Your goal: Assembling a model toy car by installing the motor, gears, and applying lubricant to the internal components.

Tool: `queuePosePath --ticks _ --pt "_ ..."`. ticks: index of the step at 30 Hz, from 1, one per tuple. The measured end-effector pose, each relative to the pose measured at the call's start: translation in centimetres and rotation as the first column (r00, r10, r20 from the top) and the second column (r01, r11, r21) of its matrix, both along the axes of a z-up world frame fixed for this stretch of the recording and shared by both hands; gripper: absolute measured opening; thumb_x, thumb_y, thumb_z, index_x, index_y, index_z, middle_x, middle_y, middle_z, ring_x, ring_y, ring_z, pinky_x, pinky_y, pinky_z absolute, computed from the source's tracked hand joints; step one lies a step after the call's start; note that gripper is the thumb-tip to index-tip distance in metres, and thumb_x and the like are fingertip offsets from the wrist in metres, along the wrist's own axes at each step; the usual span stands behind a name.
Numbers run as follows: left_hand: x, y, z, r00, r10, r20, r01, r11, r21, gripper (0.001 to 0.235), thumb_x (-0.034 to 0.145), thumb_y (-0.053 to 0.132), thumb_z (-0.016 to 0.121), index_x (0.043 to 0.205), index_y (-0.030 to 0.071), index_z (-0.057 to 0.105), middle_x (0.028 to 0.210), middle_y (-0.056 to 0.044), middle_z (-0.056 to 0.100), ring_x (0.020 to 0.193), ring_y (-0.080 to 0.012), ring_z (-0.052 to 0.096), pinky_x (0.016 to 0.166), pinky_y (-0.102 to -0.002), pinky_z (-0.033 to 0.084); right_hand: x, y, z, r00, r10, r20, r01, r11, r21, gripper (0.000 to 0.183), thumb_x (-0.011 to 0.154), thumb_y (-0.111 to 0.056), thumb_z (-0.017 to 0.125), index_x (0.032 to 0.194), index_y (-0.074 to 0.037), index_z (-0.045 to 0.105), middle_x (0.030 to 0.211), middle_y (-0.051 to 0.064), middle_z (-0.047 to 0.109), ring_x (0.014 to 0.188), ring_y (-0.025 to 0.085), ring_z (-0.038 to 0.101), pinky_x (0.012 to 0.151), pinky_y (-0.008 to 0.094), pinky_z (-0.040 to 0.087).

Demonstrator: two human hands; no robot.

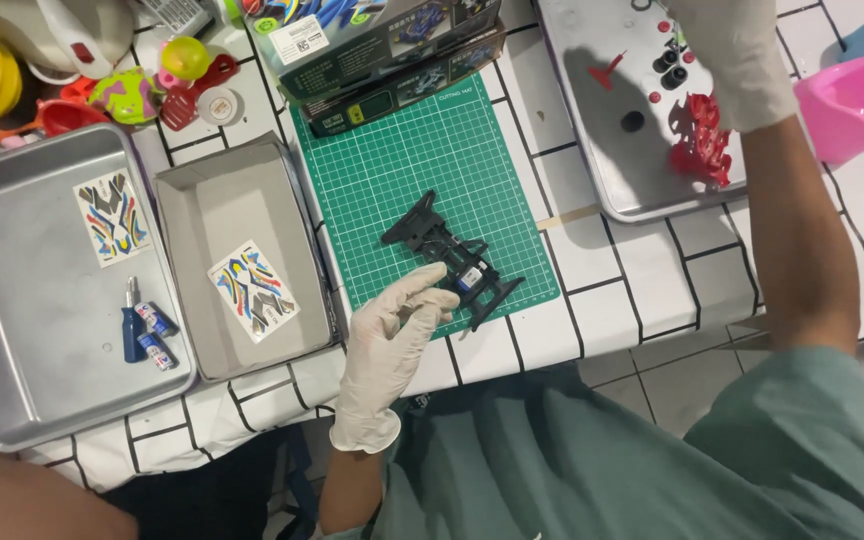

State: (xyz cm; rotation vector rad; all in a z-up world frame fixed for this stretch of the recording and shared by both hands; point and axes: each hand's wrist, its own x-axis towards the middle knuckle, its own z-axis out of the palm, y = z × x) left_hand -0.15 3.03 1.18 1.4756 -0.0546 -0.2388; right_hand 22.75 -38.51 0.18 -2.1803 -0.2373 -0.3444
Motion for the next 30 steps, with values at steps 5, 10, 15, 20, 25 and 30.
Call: queuePosePath --ticks 5,10,15,20,25,30 --pt "1.0 -2.0 -0.2 0.996 0.065 -0.06 -0.07 0.994 -0.08 0.036 0.092 0.012 0.074 0.126 0.003 0.07 0.095 -0.015 0.08 0.083 -0.0189 0.076 0.082 -0.034 0.065 -10.1 13.0 5.4 0.984 0.163 -0.075 -0.151 0.978 0.147 0.033 0.094 0.012 0.08 0.122 -0.004 0.077 0.109 0.015 0.074 0.092 0.018 0.069 0.082 0.028 0.057" --pt "1.4 -4.0 3.5 0.972 0.117 -0.202 -0.169 0.95 -0.262 0.039 0.094 0.015 0.07 0.131 0.0 0.067 0.102 -0.018 0.078 0.093 -0.0238 0.076 0.086 -0.037 0.065 -16.5 20.0 3.6 0.884 0.415 -0.216 -0.267 0.826 0.496 0.03 0.077 0.001 0.087 0.105 -0.002 0.078 0.103 0.019 0.077 0.087 0.018 0.069 0.077 0.028 0.058" --pt "1.2 -3.2 1.2 0.958 0.241 -0.155 -0.266 0.949 -0.17 0.035 0.088 0.008 0.076 0.123 0.005 0.075 0.103 -0.018 0.08 0.096 -0.0191 0.073 0.081 -0.032 0.064 -17.1 21.5 3.9 0.843 0.533 -0.078 -0.443 0.769 0.461 0.028 0.078 0.009 0.084 0.104 0.003 0.078 0.104 0.022 0.076 0.089 0.022 0.074 0.072 0.03 0.063" --pt "0.9 -2.4 1.5 0.962 0.238 -0.136 -0.26 0.95 -0.175 0.028 0.09 0.004 0.073 0.119 0.002 0.075 0.112 -0.021 0.077 0.103 -0.0209 0.074 0.087 -0.032 0.063 -17.1 21.0 3.6 0.866 0.5 -0.027 -0.45 0.801 0.395 0.027 0.081 0.008 0.083 0.107 0.003 0.078 0.107 0.018 0.07 0.095 0.021 0.07 0.077 0.03 0.063" --pt "0.7 -2.8 0.2 0.964 0.258 -0.065 -0.266 0.937 -0.224 0.028 0.091 -0.001 0.073 0.119 0.002 0.074 0.117 -0.022 0.075 0.108 -0.0268 0.072 0.091 -0.038 0.064 -17.3 21.1 3.4 0.873 0.487 -0.022 -0.433 0.795 0.424 0.029 0.076 0.008 0.087 0.104 0.005 0.078 0.101 0.02 0.073 0.092 0.022 0.073 0.075 0.03 0.063" --pt "0.6 -2.9 -0.1 0.939 0.344 -0.007 -0.34 0.922 -0.186 0.031 0.088 -0.003 0.076 0.119 -0.003 0.073 0.113 -0.023 0.076 0.108 -0.0218 0.068 0.09 -0.033 0.062 -17.5 21.2 3.9 0.874 0.482 -0.051 -0.433 0.824 0.367 0.027 0.08 0.008 0.084 0.106 0.004 0.078 0.107 0.021 0.075 0.094 0.025 0.075 0.076 0.032 0.063"
